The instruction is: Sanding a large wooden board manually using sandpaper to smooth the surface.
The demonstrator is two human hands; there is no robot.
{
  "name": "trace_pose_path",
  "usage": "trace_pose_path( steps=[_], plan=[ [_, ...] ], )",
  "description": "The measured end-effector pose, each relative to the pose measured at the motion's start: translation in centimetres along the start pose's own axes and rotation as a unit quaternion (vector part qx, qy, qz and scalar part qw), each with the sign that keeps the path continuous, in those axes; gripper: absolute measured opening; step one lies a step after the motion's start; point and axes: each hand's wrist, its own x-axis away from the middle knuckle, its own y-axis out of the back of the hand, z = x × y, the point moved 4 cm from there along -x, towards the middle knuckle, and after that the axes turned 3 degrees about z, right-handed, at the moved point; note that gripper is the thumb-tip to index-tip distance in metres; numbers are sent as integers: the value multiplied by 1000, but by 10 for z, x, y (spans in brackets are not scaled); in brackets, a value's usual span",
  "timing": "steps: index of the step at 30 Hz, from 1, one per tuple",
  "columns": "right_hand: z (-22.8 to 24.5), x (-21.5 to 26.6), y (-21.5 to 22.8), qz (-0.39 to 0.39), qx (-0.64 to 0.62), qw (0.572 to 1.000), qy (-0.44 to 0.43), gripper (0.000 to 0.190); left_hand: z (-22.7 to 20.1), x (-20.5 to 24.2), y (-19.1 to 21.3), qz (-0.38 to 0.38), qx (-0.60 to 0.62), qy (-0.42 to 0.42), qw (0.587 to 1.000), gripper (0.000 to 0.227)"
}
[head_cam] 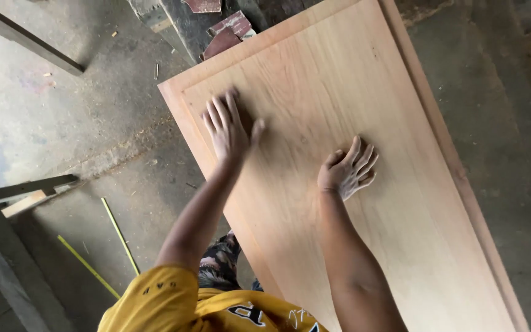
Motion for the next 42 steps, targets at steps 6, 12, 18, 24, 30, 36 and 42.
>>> trace_pose_path(
  steps=[6,12,18,24,30,36,42],
  plan=[
    [-1,1,-1,-8,-1,1000,-2,58,-3,147,-13,-87,21,-146,985,115],
    [-3,1,-7,17,6,1000,1,54,49,-6,-32,-25,17,-47,998,105],
    [-1,1,-1,30,-11,999,-13,54,-21,134,20,-140,-100,-103,980,73],
    [3,-2,5,-14,-10,1000,4,56,-6,74,-4,-160,-72,-128,976,85],
    [-1,0,-2,36,6,999,-13,56,-25,-15,-37,-254,-146,11,956,99],
    [3,0,7,20,-26,999,-14,53,-49,174,-21,50,85,-163,982,124],
    [1,1,7,60,-29,997,-30,52,-31,-11,-49,-82,36,-73,993,125]
  ],
)
